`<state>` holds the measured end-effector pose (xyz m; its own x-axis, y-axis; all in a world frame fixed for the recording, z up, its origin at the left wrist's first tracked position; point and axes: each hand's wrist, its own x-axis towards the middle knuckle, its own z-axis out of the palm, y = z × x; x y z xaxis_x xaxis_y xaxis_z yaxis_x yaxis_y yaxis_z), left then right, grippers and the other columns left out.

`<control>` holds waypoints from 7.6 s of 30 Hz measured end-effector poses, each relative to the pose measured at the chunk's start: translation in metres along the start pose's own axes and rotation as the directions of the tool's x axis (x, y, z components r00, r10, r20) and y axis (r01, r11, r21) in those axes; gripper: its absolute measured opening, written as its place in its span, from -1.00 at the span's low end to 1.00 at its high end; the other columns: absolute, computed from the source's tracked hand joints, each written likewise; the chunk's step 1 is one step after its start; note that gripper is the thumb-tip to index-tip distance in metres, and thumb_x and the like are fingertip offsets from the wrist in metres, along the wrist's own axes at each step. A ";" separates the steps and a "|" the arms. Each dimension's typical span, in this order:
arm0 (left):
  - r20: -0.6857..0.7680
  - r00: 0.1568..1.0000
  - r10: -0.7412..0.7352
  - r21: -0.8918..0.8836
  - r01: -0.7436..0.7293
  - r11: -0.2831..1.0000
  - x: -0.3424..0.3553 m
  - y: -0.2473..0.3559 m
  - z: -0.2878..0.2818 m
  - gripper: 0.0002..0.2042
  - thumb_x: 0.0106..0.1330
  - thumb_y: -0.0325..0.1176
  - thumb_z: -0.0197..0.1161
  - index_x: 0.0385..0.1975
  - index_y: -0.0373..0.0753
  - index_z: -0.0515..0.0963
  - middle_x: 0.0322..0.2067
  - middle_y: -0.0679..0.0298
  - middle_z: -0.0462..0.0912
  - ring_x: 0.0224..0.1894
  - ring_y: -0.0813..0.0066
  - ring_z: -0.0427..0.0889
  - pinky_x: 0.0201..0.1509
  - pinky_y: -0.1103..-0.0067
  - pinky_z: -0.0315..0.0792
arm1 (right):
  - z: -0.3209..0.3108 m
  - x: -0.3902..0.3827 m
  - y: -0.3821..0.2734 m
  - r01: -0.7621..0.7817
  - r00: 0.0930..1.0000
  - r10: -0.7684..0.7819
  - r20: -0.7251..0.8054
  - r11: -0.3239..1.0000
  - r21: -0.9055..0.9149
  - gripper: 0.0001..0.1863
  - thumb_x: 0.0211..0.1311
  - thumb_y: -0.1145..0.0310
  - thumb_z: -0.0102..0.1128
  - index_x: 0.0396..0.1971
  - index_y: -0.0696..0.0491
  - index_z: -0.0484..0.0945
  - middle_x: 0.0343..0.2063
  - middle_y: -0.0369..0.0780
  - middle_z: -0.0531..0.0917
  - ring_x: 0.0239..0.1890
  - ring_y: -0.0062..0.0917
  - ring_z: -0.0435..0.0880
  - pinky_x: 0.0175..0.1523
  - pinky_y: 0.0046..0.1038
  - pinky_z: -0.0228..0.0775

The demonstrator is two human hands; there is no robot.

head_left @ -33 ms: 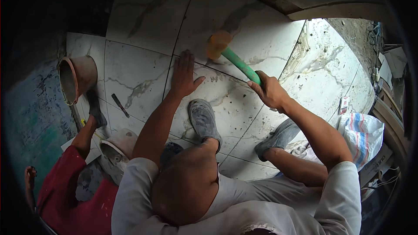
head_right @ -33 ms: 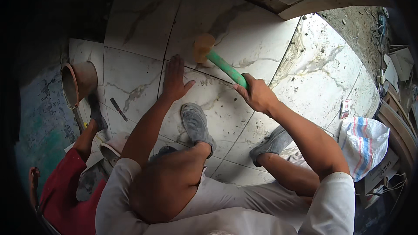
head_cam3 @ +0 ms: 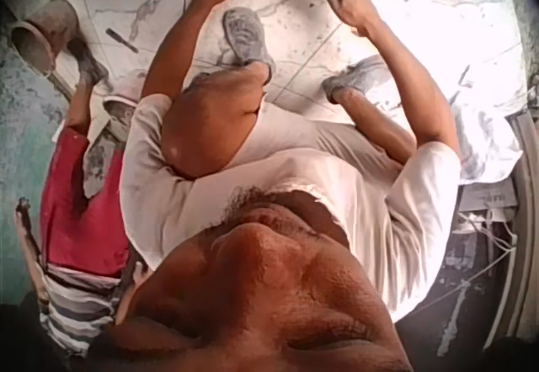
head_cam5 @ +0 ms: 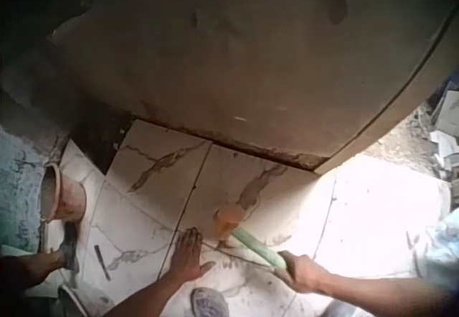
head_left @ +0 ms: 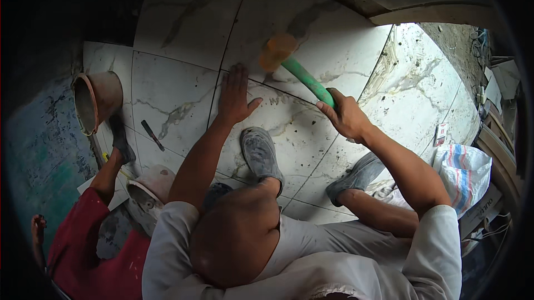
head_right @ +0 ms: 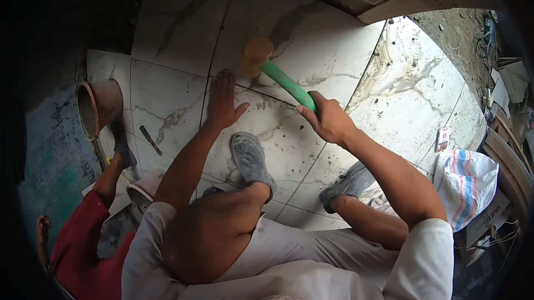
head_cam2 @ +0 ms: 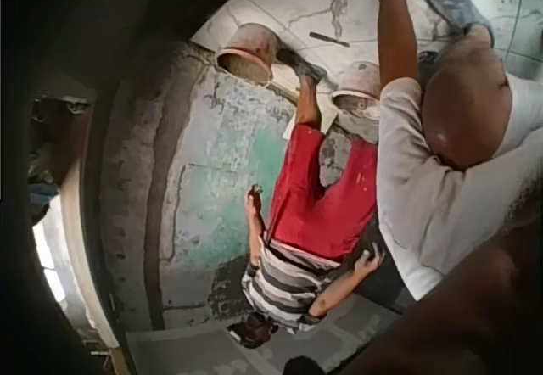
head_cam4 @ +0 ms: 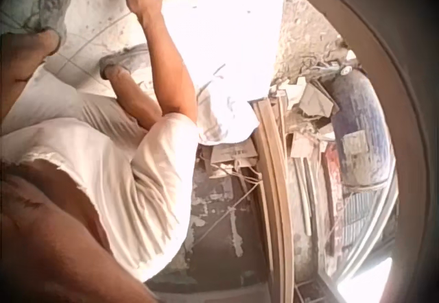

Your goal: The person applies mortar onto the floor and the back of a tile using a trowel, lays the tile into position on the floor, and taps it down using a rubber mallet.

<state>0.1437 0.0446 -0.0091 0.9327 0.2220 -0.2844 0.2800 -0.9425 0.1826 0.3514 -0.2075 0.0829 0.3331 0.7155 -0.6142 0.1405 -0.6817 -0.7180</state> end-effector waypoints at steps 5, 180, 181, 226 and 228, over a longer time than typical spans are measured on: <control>0.027 1.000 -0.011 0.018 0.010 1.000 -0.006 -0.007 0.021 -0.04 0.17 0.19 0.17 0.35 -0.46 -0.04 0.37 -0.16 -0.03 0.43 -0.08 -0.05 0.47 0.12 -0.16 | 0.028 0.007 -0.008 0.045 0.989 -0.029 -0.143 0.993 0.111 -0.53 0.35 0.06 0.06 -0.07 0.21 0.41 -0.59 0.07 0.58 -0.44 -0.02 0.63 -0.30 -0.18 0.40; -0.270 0.839 -0.473 -0.367 0.365 0.856 0.033 0.017 0.022 0.16 -0.08 0.19 0.43 0.37 -0.44 -0.07 0.37 -0.30 -0.10 0.44 -0.22 -0.15 0.42 0.01 -0.13 | -0.069 0.035 -0.121 0.121 0.967 -0.207 -0.148 0.885 -0.449 -0.44 0.30 0.20 0.12 0.29 -0.17 0.26 -0.39 -0.09 0.65 -0.36 -0.15 0.68 -0.29 -0.16 0.50; -0.227 0.863 -0.451 -0.384 0.346 0.856 0.039 0.015 0.021 0.19 -0.08 0.21 0.43 0.38 -0.43 -0.11 0.38 -0.29 -0.18 0.45 -0.23 -0.21 0.43 0.01 -0.14 | -0.053 0.013 -0.095 0.105 0.945 -0.212 -0.248 0.918 -0.382 -0.42 0.30 0.20 0.12 0.31 -0.18 0.24 -0.40 -0.07 0.64 -0.37 -0.12 0.66 -0.31 -0.16 0.50; 0.491 0.726 -0.481 0.125 0.487 0.864 0.074 -0.001 0.011 0.23 0.05 0.19 0.35 0.34 -0.58 -0.35 0.36 -0.37 -0.15 0.43 -0.21 -0.11 0.48 0.34 -0.12 | -0.115 -0.206 0.262 -0.323 0.943 0.291 -0.160 0.918 -0.230 -0.47 0.20 -0.18 0.12 -0.22 0.03 0.61 -0.47 -0.04 0.65 -0.34 -0.15 0.64 -0.19 -0.18 0.46; 0.466 0.740 -0.485 0.127 0.487 0.864 0.071 -0.005 0.004 0.22 0.05 0.16 0.37 0.34 -0.60 -0.35 0.35 -0.38 -0.13 0.43 -0.19 -0.09 0.48 0.36 -0.10 | -0.142 -0.166 0.259 -0.224 0.950 0.120 -0.287 0.904 -0.364 -0.51 0.21 -0.16 0.11 -0.35 0.02 0.64 -0.41 -0.13 0.64 -0.26 -0.24 0.63 -0.17 -0.23 0.47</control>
<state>0.2079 0.0637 -0.0338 0.4485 0.5052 -0.7373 0.6668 -0.7384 -0.1004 0.4652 -0.5241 0.0456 0.6008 0.5544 -0.5759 0.3916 -0.8322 -0.3926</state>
